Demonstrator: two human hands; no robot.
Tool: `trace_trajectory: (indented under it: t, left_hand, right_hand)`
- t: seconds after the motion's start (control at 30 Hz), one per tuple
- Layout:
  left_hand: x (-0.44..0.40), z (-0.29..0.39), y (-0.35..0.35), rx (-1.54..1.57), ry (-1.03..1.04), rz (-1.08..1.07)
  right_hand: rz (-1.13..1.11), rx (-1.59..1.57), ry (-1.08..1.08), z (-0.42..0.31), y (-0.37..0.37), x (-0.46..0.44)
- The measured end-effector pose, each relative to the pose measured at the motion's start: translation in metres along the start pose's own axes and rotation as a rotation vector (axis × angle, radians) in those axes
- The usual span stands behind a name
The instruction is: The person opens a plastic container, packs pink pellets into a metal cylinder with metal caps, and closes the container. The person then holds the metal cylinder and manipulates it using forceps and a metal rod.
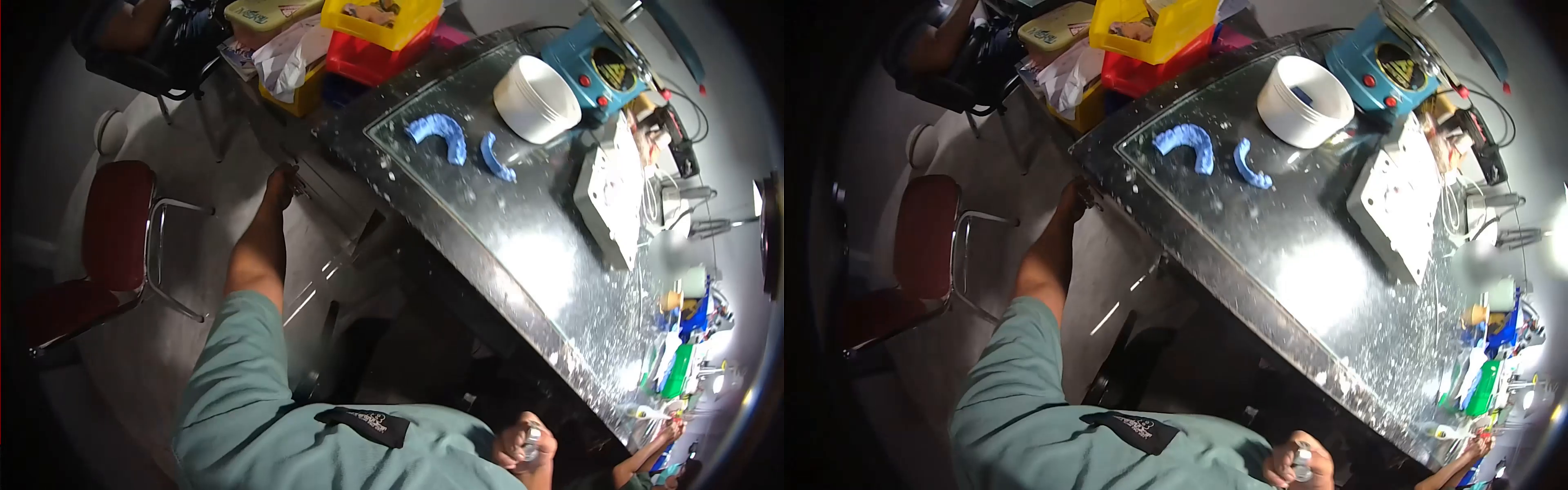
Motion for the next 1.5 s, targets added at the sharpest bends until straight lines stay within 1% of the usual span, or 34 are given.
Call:
trace_trajectory:
  t: [0.07,0.1,0.13,0.23,0.3,0.33,0.4,0.5,0.6,0.63,0.73,0.77,0.8,0.83,0.9,0.93,0.97,1.03,1.07,1.1,1.13,1.17,1.23,1.27,1.33,1.37,1.43,1.47,1.5]
  left_hand:
    - [-0.018,-0.001,-0.005,-0.018,0.002,-0.044]
    - [-0.024,0.0,-0.008,-0.042,0.021,-0.057]
    - [-0.03,0.001,-0.01,-0.07,0.043,-0.076]
    - [-0.057,-0.002,-0.003,-0.112,0.049,-0.17]
    - [-0.074,-0.008,0.007,-0.102,0.001,-0.179]
    - [-0.084,-0.01,0.009,-0.094,-0.021,-0.165]
    - [-0.09,-0.011,0.01,-0.09,-0.035,-0.131]
    - [-0.092,-0.011,-0.002,-0.082,-0.029,-0.095]
    - [-0.081,-0.006,-0.011,-0.081,-0.02,-0.072]
    - [-0.078,-0.007,-0.015,-0.082,-0.015,-0.066]
    - [-0.073,-0.006,-0.022,-0.076,0.005,-0.063]
    - [-0.071,-0.009,-0.028,-0.071,0.012,-0.059]
    - [-0.068,-0.012,-0.037,-0.067,0.02,-0.056]
    - [-0.063,-0.012,-0.047,-0.066,0.035,-0.053]
    - [-0.043,-0.016,-0.075,-0.084,0.104,-0.055]
    - [-0.026,-0.016,-0.082,-0.114,0.149,-0.068]
    - [-0.011,-0.016,-0.082,-0.143,0.211,-0.113]
    - [0.018,-0.017,-0.078,-0.176,0.331,-0.243]
    - [0.029,-0.012,-0.078,-0.156,0.359,-0.327]
    - [0.043,-0.005,-0.074,-0.134,0.384,-0.412]
    - [0.062,-0.001,-0.057,0.579,0.136,-0.744]
    - [0.07,-0.002,-0.071,0.501,0.118,-0.543]
    - [0.102,0.01,-0.092,0.358,0.066,-0.156]
    - [0.11,0.01,-0.097,0.37,0.045,-0.107]
    - [0.137,0.011,-0.113,0.401,0.009,-0.002]
    - [0.149,0.005,-0.122,0.444,-0.012,0.081]
    - [0.177,-0.011,-0.137,0.526,-0.052,0.245]
    - [0.193,-0.014,-0.132,0.528,-0.055,0.244]
    - [0.207,-0.015,-0.123,0.528,-0.058,0.237]
  right_hand:
    - [-0.076,-0.165,-0.014,0.008,-0.002,-0.021]
    - [-0.114,-0.184,-0.068,-0.001,0.008,-0.022]
    - [-0.107,-0.159,-0.171,-0.02,0.026,-0.018]
    - [0.064,0.066,-0.58,-0.118,0.07,-0.01]
    - [0.232,0.28,-0.705,-0.174,0.079,-0.009]
    - [0.256,0.436,-0.635,-0.201,0.077,-0.017]
    - [0.471,0.747,-0.495,-0.236,0.052,-0.014]
    - [0.645,0.846,-0.443,-0.267,0.021,-0.01]
    - [0.667,0.798,-0.399,-0.288,0.0,-0.01]
    - [0.768,0.818,-0.405,-0.289,0.003,-0.005]
    - [0.753,0.79,-0.443,-0.297,-0.007,0.009]
    - [0.643,0.601,-0.45,-0.292,-0.01,0.013]
    - [0.45,0.281,-0.486,-0.284,-0.012,0.017]
    - [0.208,0.101,-0.523,-0.269,0.006,0.016]
    - [-0.079,0.055,-0.517,-0.224,0.035,0.011]
    - [0.133,-0.053,-0.653,-0.189,0.03,0.013]
    - [0.026,-0.024,-0.55,-0.155,0.047,0.0]
    - [-0.274,-0.012,-0.048,-0.056,0.075,-0.047]
    - [-0.305,-0.05,0.19,-0.01,0.078,-0.063]
    - [-0.182,-0.16,0.459,0.029,0.066,-0.069]
    - [-0.193,-0.045,0.426,0.051,0.074,-0.091]
    - [-0.159,-0.188,0.513,0.072,0.083,-0.106]
    - [-0.101,-0.111,0.702,0.107,0.069,-0.14]
    - [0.036,0.063,0.674,0.119,0.054,-0.162]
    - [0.112,0.116,0.704,0.152,0.055,-0.203]
    - [0.075,0.022,0.759,0.174,0.054,-0.222]
    - [0.045,-0.036,0.739,0.193,0.087,-0.254]
    - [-0.048,-0.109,0.672,0.198,0.11,-0.273]
    - [-0.162,-0.042,0.583,0.193,0.136,-0.287]
Point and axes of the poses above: each hand's wrist, its own x-axis away from the middle knuckle, its own y-axis out of the palm, z = x × y, the point moved 8 cm from there along -x, towards the middle knuckle, and after that the axes turned 7 degrees about -x, right-handed, at the moved point
